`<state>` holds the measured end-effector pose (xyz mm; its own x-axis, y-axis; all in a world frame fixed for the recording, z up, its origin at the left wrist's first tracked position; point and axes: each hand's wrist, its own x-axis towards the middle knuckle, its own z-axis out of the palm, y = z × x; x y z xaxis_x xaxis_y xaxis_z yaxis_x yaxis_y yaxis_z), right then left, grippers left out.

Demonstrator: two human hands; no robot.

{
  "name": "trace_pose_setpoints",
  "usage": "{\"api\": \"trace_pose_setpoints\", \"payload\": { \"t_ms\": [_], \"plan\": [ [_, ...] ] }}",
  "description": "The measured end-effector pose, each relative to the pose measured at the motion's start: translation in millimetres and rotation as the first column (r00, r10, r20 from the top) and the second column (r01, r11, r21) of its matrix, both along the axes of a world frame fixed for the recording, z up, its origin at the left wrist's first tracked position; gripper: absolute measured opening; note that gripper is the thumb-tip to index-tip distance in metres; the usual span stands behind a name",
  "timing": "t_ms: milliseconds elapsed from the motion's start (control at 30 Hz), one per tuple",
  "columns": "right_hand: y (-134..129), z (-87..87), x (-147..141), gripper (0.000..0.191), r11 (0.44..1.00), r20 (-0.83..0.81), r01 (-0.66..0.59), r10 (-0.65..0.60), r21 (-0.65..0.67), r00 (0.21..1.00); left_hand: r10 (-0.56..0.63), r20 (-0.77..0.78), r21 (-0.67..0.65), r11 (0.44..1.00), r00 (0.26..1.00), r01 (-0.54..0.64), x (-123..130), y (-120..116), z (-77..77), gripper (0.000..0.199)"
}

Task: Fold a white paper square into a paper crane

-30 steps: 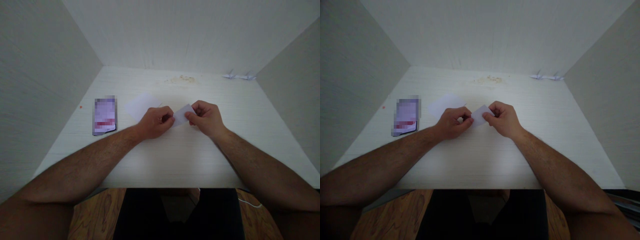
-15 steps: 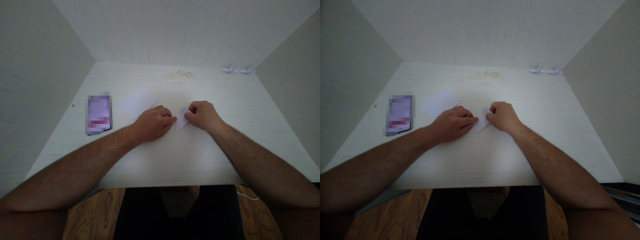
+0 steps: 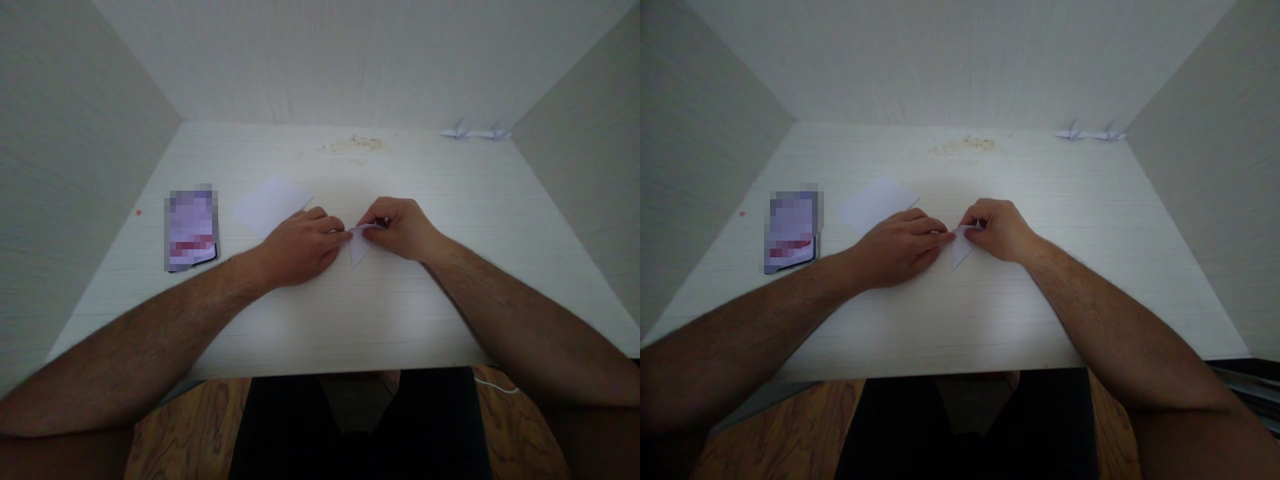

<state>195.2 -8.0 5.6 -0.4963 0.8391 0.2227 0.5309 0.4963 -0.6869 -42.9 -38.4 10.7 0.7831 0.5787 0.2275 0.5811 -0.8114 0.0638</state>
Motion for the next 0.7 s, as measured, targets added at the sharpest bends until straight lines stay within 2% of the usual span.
{"api": "trace_pose_setpoints", "payload": {
  "t_ms": [167, 300, 500, 700],
  "plan": [
    [2.8, -0.9, 5.3, 0.014, 0.987, -0.005, -0.126, 0.127, 0.095, 0.992, -0.010, 0.022, 0.000, 1.000, 1.000, 0.010, -3.0, 1.5, -2.2, 0.033],
    [2.6, -0.5, 6.5, 0.016, 0.978, 0.035, -0.171, 0.168, 0.124, 0.985, -0.044, 0.024, 0.017, 0.999, 0.999, 0.044, -4.1, 0.1, -2.7, 0.032],
    [3.0, -1.1, 4.7, 0.013, 0.980, 0.040, -0.140, 0.136, 0.140, 0.990, -0.039, -0.046, 0.062, 0.997, 0.998, 0.042, 1.4, -11.3, 0.9, 0.033],
    [3.2, 2.0, 4.4, 0.011, 0.993, 0.096, -0.090, 0.082, 0.082, 0.992, -0.022, -0.070, 0.064, 0.998, 0.997, 0.027, 2.4, -18.3, 3.3, 0.036]
  ]
}}
